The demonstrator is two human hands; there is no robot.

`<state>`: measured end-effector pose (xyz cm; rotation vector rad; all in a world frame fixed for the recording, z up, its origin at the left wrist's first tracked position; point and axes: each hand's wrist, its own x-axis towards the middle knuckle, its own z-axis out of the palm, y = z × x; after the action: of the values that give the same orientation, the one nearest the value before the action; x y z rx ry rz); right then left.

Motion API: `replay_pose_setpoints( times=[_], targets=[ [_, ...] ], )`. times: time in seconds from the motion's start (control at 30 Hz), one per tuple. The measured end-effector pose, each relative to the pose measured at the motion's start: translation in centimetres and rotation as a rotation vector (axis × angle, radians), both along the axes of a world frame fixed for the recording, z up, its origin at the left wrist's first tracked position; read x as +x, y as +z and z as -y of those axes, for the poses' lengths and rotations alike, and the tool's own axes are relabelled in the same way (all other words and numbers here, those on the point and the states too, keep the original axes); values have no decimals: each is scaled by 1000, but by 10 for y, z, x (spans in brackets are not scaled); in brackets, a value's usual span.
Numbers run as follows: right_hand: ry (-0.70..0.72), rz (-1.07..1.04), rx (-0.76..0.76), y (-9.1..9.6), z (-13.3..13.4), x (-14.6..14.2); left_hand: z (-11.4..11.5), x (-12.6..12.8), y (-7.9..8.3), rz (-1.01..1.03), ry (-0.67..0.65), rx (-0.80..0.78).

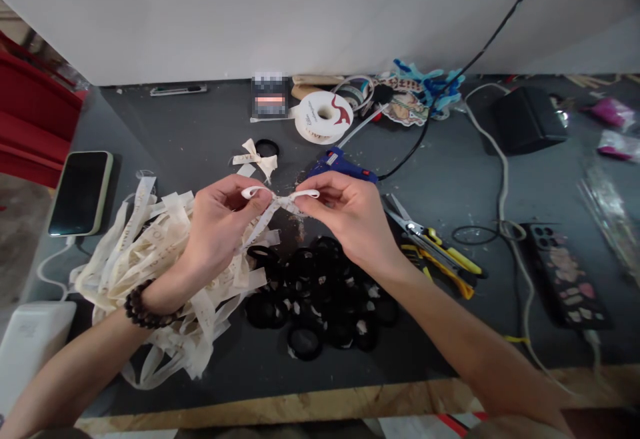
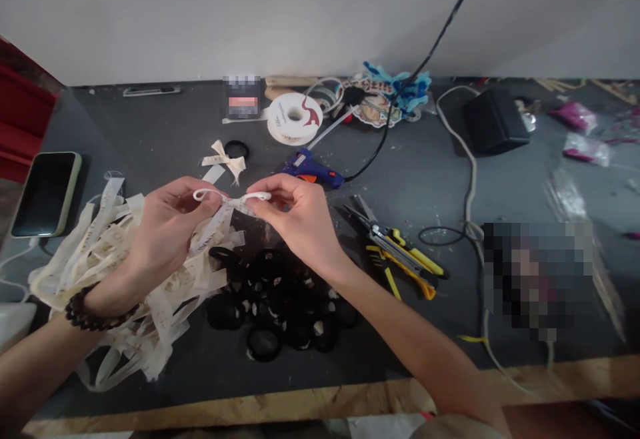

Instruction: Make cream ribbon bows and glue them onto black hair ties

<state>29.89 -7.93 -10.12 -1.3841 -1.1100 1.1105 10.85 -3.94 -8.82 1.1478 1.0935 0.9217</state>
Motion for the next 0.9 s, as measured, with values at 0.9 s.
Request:
replay_pose_setpoints(
  times=[0.9],
  targets=[
    [13,28,18,-2,1,-5,1,2,2,-109,0,40]
  ],
)
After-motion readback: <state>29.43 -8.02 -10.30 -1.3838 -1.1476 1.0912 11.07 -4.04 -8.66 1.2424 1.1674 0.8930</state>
